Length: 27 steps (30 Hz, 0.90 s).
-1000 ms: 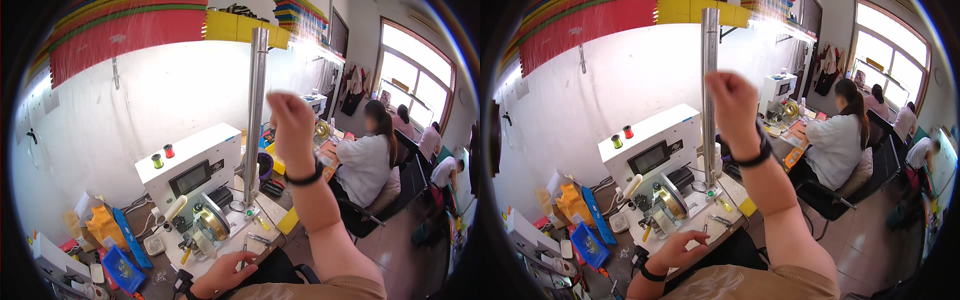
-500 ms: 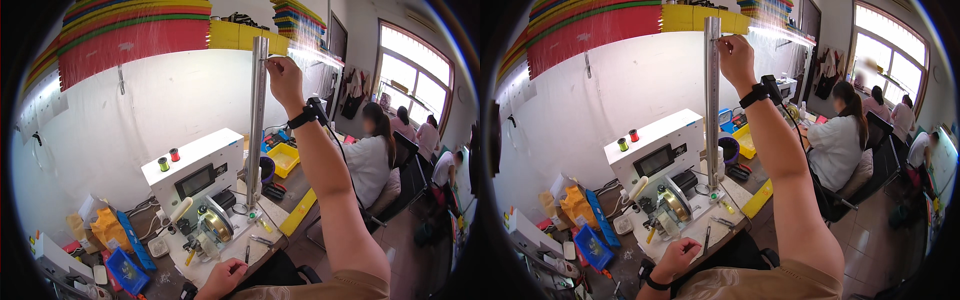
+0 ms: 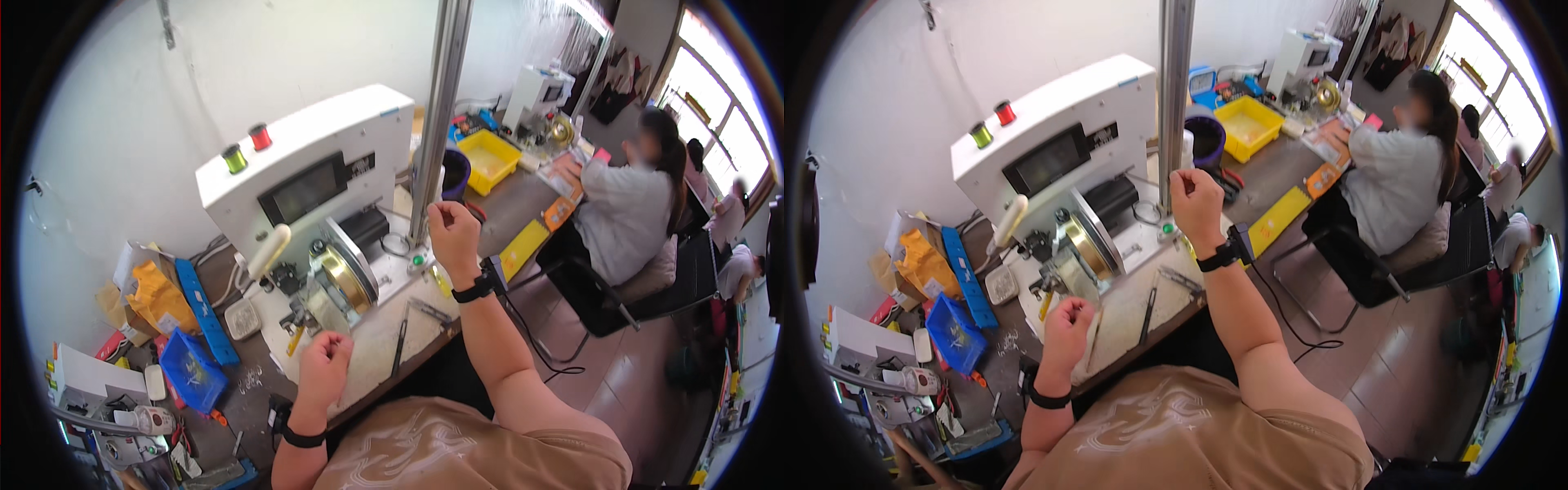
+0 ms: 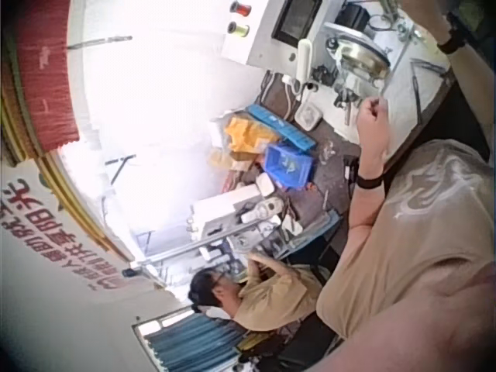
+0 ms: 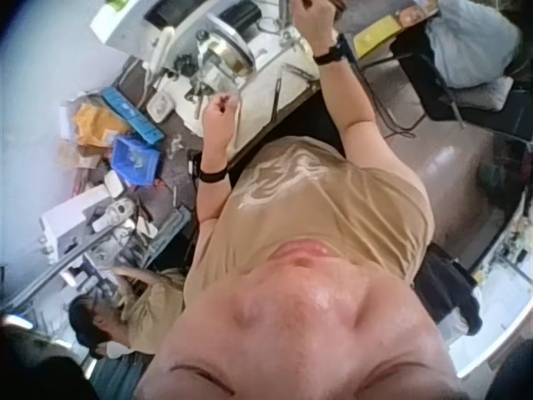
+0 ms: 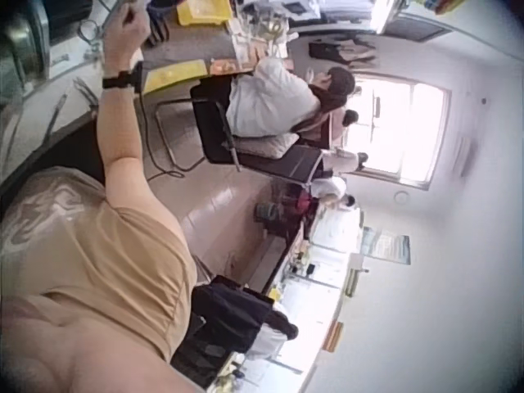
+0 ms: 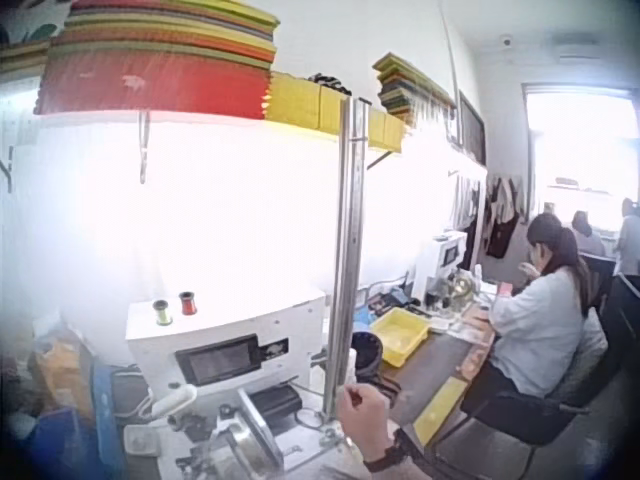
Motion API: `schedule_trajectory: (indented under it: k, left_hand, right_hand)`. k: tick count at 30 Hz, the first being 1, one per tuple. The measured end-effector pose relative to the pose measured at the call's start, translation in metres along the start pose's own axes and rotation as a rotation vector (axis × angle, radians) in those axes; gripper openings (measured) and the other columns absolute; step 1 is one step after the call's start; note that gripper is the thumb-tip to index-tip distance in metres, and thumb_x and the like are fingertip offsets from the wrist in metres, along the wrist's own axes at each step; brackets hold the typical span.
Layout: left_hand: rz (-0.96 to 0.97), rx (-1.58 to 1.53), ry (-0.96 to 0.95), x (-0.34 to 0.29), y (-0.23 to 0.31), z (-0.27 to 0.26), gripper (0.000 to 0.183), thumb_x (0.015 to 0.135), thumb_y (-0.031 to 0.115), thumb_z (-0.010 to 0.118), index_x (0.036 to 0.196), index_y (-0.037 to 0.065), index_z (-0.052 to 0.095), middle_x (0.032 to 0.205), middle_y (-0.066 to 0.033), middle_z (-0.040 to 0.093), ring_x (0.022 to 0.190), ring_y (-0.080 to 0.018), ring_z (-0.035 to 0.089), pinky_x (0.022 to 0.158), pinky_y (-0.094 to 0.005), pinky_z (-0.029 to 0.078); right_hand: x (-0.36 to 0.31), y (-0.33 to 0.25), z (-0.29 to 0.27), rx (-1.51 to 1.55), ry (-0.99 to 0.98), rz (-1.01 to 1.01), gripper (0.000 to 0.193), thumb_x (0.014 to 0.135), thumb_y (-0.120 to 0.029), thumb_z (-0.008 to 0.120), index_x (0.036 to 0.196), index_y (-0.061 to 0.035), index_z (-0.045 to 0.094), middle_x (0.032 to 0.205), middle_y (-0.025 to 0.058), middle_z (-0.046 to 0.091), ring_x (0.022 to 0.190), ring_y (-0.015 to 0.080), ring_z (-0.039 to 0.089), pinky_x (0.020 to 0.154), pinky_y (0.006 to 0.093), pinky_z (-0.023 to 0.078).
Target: Assemble a small electronic or metal component using specialized industrial machinery and hand tools.
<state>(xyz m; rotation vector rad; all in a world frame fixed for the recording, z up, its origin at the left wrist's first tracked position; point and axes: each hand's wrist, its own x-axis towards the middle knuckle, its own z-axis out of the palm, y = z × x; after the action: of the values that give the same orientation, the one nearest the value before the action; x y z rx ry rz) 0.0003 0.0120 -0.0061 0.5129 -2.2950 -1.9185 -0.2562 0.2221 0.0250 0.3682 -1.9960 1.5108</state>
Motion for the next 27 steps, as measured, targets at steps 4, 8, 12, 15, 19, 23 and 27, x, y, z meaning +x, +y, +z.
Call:
schedule_trajectory:
  k: [4,8,12,15,19,23,27]
  left_hand:
    - [0.015,-0.017,0.075,0.005,-0.009,-0.008,0.020,0.102,0.020,0.071,0.095,0.002,0.067,0.074,0.0073,0.056,0.067,-0.0025,0.046,0.060,-0.0222,0.037]
    - [0.008,-0.067,0.138,0.002,-0.013,-0.005,0.018,0.103,0.018,0.070,0.093,0.003,0.065,0.073,0.0096,0.053,0.066,-0.0004,0.042,0.059,-0.0201,0.033]
    - [0.012,-0.090,0.148,0.002,-0.021,-0.005,0.018,0.103,0.017,0.071,0.092,0.004,0.065,0.073,0.0106,0.050,0.065,0.0003,0.039,0.057,-0.0198,0.031]
    - [-0.022,-0.062,0.146,0.002,-0.023,-0.007,0.018,0.102,0.016,0.071,0.092,0.004,0.064,0.072,0.0111,0.048,0.063,0.0005,0.037,0.055,-0.0202,0.029]
    - [-0.037,-0.063,0.149,0.003,-0.024,-0.009,0.018,0.102,0.016,0.072,0.091,0.004,0.064,0.070,0.0117,0.046,0.061,0.0006,0.035,0.053,-0.0208,0.027]
    - [-0.036,-0.061,0.153,0.003,-0.026,-0.011,0.018,0.102,0.017,0.072,0.091,0.004,0.064,0.070,0.0122,0.044,0.060,0.0006,0.034,0.053,-0.0211,0.026]
    - [-0.050,-0.040,0.160,0.004,-0.025,-0.011,0.019,0.101,0.017,0.073,0.091,0.004,0.064,0.069,0.0124,0.044,0.060,0.0005,0.033,0.052,-0.0212,0.025]
  right_hand:
    - [-0.020,0.027,0.009,0.007,0.007,0.150,0.018,0.095,-0.015,0.073,0.096,0.0027,0.074,0.075,0.0096,0.073,0.065,0.0154,0.069,0.065,0.0300,0.055]
    - [-0.026,0.045,0.011,0.084,0.049,0.247,0.018,0.097,-0.013,0.071,0.102,0.0032,0.076,0.080,0.0103,0.076,0.069,0.0145,0.071,0.067,0.0287,0.056]
    - [-0.029,0.051,0.010,0.034,-0.007,0.204,0.020,0.099,-0.009,0.070,0.112,0.0042,0.076,0.084,0.0061,0.077,0.073,0.0086,0.071,0.068,0.0239,0.056]
    - [-0.031,0.054,0.012,0.045,-0.016,0.192,0.019,0.098,-0.009,0.070,0.112,0.0039,0.076,0.084,0.0064,0.077,0.073,0.0091,0.070,0.069,0.0245,0.056]
    - [-0.032,0.049,0.013,0.054,-0.051,0.203,0.020,0.098,-0.008,0.070,0.112,0.0044,0.076,0.083,0.0068,0.076,0.073,0.0096,0.069,0.070,0.0251,0.055]
    - [-0.034,0.047,0.014,0.045,-0.058,0.200,0.020,0.097,-0.009,0.071,0.111,0.0048,0.076,0.082,0.0074,0.075,0.072,0.0096,0.068,0.069,0.0255,0.054]
    - [-0.041,0.049,0.016,0.047,-0.050,0.218,0.020,0.097,-0.010,0.071,0.110,0.0048,0.076,0.082,0.0083,0.075,0.071,0.0107,0.068,0.068,0.0261,0.054]
